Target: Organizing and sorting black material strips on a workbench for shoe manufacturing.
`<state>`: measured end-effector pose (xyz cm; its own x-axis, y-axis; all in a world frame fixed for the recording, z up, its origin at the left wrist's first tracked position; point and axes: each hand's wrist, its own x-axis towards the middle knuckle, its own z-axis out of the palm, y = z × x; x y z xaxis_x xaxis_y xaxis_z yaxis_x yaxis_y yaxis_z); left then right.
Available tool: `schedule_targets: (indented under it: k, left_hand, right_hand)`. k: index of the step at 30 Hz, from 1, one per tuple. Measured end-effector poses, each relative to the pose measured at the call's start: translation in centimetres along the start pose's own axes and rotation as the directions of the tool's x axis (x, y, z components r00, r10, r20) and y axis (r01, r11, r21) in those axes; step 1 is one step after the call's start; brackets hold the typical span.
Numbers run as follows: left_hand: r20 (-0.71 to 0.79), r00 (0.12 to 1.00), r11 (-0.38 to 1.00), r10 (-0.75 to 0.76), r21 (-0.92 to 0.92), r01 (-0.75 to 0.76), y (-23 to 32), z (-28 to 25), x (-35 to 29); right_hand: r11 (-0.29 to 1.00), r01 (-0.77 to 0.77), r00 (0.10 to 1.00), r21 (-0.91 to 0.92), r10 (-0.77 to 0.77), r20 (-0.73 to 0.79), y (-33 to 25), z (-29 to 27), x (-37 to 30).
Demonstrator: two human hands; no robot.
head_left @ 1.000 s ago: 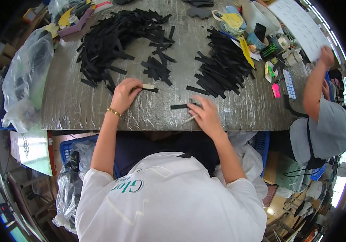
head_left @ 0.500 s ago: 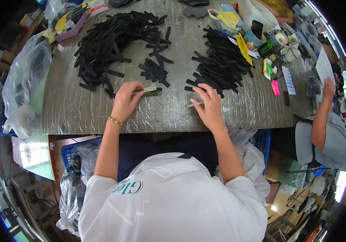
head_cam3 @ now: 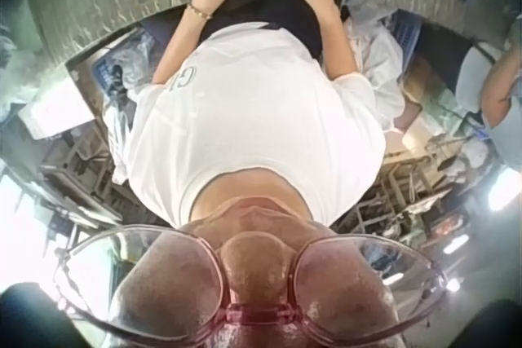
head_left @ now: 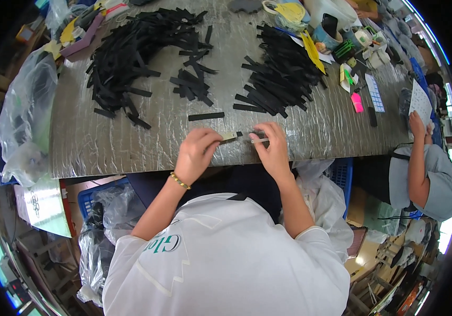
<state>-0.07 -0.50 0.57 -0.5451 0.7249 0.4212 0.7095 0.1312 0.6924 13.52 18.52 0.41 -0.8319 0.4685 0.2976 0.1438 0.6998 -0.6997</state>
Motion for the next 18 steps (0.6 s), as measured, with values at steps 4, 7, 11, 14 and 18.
schedule_targets:
  k: [4, 7, 11, 14, 18]
  left_hand:
    - [0.074, 0.997, 0.998, -0.01, 0.058, 0.005, -0.2, 1.7, -0.9]
    - [0.092, 0.996, 0.997, 0.009, 0.073, -0.016, -0.2, 2.0, -0.8]
    - [0.049, 0.996, 0.995, 0.073, 0.068, -0.076, -0.1, 2.7, -0.7]
    - [0.04, 0.996, 0.994, 0.08, 0.073, -0.083, -0.2, 3.1, -0.6]
    - [0.061, 0.996, 0.995, 0.072, 0.057, -0.076, -0.1, 3.4, -0.4]
  right_hand:
    - [0.999, -0.027, 0.999, -0.033, 0.026, -0.019, -0.4, 1.4, -1.9]
    - [0.994, -0.057, 0.996, -0.095, 0.05, -0.076, -0.8, 2.7, -2.5]
    - [0.99, -0.077, 0.989, -0.116, 0.06, -0.137, -1.1, 3.7, -2.7]
    - [0.989, -0.113, 0.985, -0.096, 0.099, -0.14, -1.4, 3.8, -2.7]
    - [0.988, -0.141, 0.982, -0.066, 0.131, -0.138, -1.4, 3.9, -2.8]
